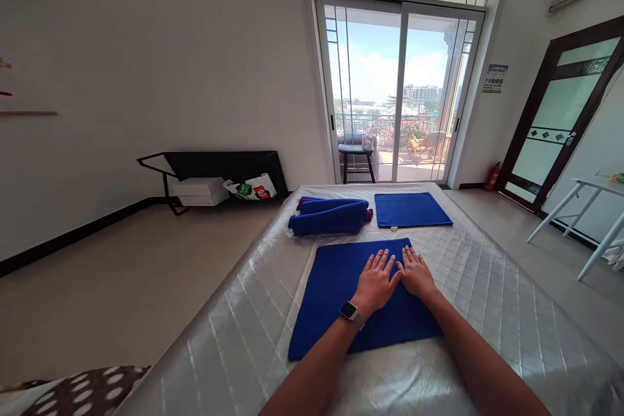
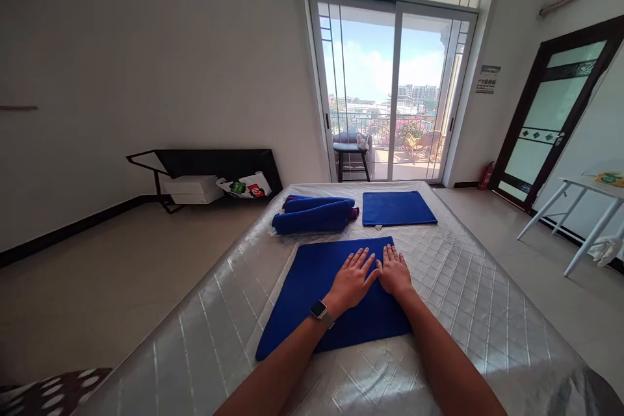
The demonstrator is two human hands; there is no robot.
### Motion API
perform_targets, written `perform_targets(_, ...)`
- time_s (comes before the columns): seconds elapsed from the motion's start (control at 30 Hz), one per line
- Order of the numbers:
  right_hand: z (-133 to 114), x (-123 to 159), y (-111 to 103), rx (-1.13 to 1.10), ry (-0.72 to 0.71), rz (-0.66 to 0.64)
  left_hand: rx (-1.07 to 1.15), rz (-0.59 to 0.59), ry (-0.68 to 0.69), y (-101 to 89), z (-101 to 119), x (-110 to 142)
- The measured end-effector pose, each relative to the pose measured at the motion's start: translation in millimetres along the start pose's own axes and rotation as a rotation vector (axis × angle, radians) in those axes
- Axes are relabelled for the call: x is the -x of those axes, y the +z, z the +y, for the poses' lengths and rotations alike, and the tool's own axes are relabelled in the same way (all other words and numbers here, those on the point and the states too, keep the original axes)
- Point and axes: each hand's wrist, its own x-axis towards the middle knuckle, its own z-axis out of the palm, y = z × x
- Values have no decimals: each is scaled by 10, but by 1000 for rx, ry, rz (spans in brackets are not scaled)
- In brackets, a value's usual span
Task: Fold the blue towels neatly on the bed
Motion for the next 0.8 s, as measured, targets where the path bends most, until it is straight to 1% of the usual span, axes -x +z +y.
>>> perform_targets(0.07, 21, -5, 26, 2, -21, 11, 10, -47, 7, 69, 161, 0)
perform_targets(0.1, 27, -7, 35, -1, -23, 14, 10, -74, -10, 84, 181, 1)
perform_targets(0.17, 25, -9, 42, -13, -9, 17, 0, -127, -55, 75, 108, 12)
perform_targets(0.2, 19, -9, 41, -21, 1, 18, -11, -150, -81, 55, 24, 25)
perform_targets(0.27, 1, -6, 29, -44, 14, 19, -44, -189, -154, 0, -218, 77)
perform_targets(0.33, -14, 0, 15, -66, 20, 15, -85, -214, -244, -47, -528, 187)
perform_targets(0.4, -22, 5, 2, -78, 24, 8, -122, -213, -301, -64, -857, 365)
perform_targets(0.47, -22, 9, -5, -78, 28, 0, -149, -185, -292, -51, -1142, 589)
perform_targets(0.53, -20, 10, -8, -72, 30, -4, -163, -152, -272, -26, -1328, 803)
perform_targets(0.57, -19, 9, -8, -67, 30, -5, -166, -139, -268, -14, -1376, 886)
perform_targets(0.63, -22, 7, -9, -52, 28, -4, -166, -123, -302, -1, -1394, 984)
perform_targets(0.73, -32, 15, -23, -21, 24, 11, -150, -111, -394, -6, -1326, 988)
perform_targets(0.8, -30, 46, -41, 5, 5, 40, -132, -99, -416, -13, -1293, 960)
